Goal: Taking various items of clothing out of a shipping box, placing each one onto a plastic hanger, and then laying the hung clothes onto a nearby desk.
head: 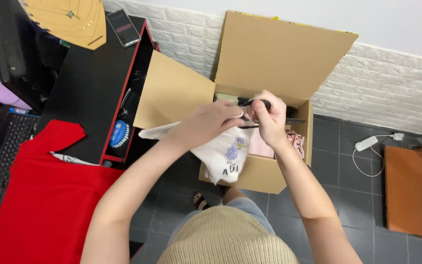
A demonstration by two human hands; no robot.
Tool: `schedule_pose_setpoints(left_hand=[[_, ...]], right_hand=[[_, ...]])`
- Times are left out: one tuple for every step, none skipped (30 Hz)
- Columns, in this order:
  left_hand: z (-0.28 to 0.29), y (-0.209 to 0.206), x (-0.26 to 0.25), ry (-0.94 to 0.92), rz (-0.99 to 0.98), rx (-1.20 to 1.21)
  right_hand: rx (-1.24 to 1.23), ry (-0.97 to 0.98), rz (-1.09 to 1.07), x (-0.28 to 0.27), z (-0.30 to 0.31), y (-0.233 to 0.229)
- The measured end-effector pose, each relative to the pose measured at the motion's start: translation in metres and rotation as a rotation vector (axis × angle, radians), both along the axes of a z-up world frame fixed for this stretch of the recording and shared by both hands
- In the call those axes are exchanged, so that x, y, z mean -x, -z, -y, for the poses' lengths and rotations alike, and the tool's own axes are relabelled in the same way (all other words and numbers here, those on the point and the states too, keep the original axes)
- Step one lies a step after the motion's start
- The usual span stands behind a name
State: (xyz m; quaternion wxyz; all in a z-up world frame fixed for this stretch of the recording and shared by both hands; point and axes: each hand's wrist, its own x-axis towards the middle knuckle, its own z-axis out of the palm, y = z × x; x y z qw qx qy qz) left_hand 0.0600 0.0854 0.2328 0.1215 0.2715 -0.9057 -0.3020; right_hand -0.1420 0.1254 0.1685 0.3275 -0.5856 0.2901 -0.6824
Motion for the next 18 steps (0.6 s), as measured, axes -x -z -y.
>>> schedule_pose_setpoints(left_hand=[[-0.001,-0.006,-0.003,0.0,-0.001,0.007],[-0.001,-0.012,-0.006,-0.026,0.019,0.031],[-0.007,-0.015,-0.009,-0.05,0.04,0.04],[-0.007,-0.013,-0.016,-0.049,0.038,0.034],[-0.005,-0.013,-0.021,-0.068,0.069,0.054],[-0.002,-0.012,-0.027,-0.088,0.099,0.074],[-0.001,-0.015,-0.032,-0.088,0.098,0.075],[-0.001,-0.017,-0.037,-0.1,0.109,0.045],[-0.001,-0.019,-0.044,-0.117,0.121,0.015],[-0.001,-0.022,-0.047,-0.122,0.121,0.017],[-0.002,-0.024,-0.05,-0.116,0.104,-0.002],[-0.003,-0.026,-0.052,-0.11,0.086,-0.02],[-0.006,-0.03,-0.055,-0.111,0.091,-0.029],[-0.009,-0.034,-0.056,-0.113,0.079,-0.045],[-0.01,-0.039,-0.057,-0.109,0.064,-0.054],[-0.012,-0.037,-0.059,-0.106,0.066,-0.057],[-0.012,-0.036,-0.06,-0.096,0.054,-0.077],[-0.013,-0.035,-0.061,-0.085,0.041,-0.097]], right_hand=[[0.007,0.0,-0.001,-0.005,-0.006,-0.012],[0.015,0.112,-0.126,-0.01,-0.011,-0.025],[0.009,0.224,-0.251,-0.015,-0.023,-0.035],[0.002,0.225,-0.254,-0.016,-0.034,-0.027],[0.164,0.478,-0.448,-0.016,-0.043,-0.018],[0.329,0.73,-0.641,-0.017,-0.052,-0.01],[0.331,0.731,-0.641,-0.013,-0.058,0.019],[0.321,0.652,-0.659,-0.01,-0.065,0.049],[0.313,0.57,-0.673,-0.007,-0.071,0.079],[0.316,0.566,-0.671,-0.008,-0.08,0.11],[0.298,0.444,-0.694,-0.01,-0.091,0.142],[0.279,0.323,-0.715,-0.011,-0.103,0.173],[0.27,0.318,-0.712,-0.019,-0.103,0.171],[0.04,0.3,-0.781,-0.027,-0.103,0.169],[-0.187,0.285,-0.845,-0.034,-0.1,0.167],[-0.192,0.286,-0.843,-0.035,-0.096,0.171],[-0.324,0.334,-0.668,-0.034,-0.089,0.175],[-0.452,0.379,-0.489,-0.033,-0.082,0.179]])
